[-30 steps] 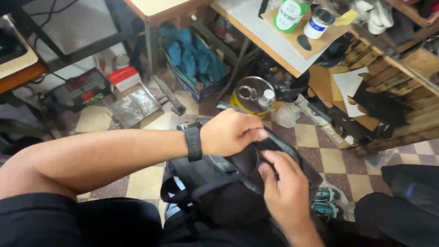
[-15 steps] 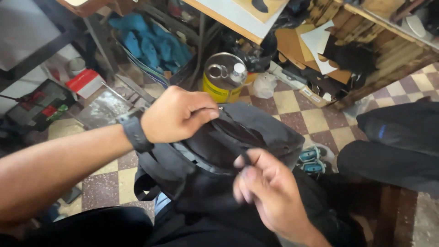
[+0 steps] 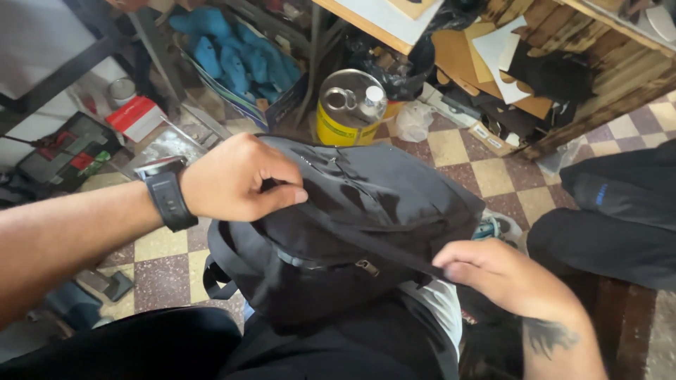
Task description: The person uses pliers to remove a broken zipper pull from a black backpack. They then thread a new zipper pull onto the zipper track and attach it to the bag's zipper slider, completing the repair.
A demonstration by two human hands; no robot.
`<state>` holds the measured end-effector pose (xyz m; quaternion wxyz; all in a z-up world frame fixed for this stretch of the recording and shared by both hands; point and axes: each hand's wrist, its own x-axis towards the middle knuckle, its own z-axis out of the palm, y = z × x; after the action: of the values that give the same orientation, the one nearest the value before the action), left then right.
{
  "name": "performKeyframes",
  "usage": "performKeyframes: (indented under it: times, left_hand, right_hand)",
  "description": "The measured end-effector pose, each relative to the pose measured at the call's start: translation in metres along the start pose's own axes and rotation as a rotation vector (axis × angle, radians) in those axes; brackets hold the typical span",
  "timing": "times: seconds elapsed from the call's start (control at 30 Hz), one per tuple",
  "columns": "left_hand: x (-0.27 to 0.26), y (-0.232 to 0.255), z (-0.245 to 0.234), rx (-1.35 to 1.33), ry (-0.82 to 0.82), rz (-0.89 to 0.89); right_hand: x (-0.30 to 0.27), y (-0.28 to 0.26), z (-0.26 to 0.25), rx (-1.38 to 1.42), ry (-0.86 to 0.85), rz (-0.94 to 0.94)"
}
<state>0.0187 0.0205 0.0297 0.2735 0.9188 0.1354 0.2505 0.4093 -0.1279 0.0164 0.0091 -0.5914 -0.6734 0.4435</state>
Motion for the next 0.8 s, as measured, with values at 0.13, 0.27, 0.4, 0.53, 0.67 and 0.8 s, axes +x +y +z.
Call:
performKeyframes:
  times: [0.13,0.27,0.4,0.53,0.67,0.8]
  left_hand:
    - [-0.005,-0.003,-0.002,-0.014,-0.005,-0.035]
    - [-0.008,-0.006,-0.004,-0.091,-0.118,-0.056]
    - [-0.017,-0.001,-0.008,-0.124,-0.202,-0.07]
    - [-0.027,-0.001,-0.008,-0.199,-0.354,-0.056]
    - [-0.033,0.009,-0.005,-0.18,-0.531,-0.143]
    - [-0.03,0.017,-0.012,-0.135,-0.637,-0.213]
  right_hand:
    - [0.0,0.022,0.016,0.198,0.005,-0.035]
    - [-0.004,0.008,0.017,0.179,-0.06,0.097]
    - [0.007,0.001,0.031,-0.038,0.129,-0.226]
    - [0.032,-0.008,0.036,-0.16,0.297,-0.43]
    - [0.06,-0.016,0.028,-0.26,0.087,-0.278]
    - [0.07,-0.035,0.006,-0.395,-0.079,-0.133]
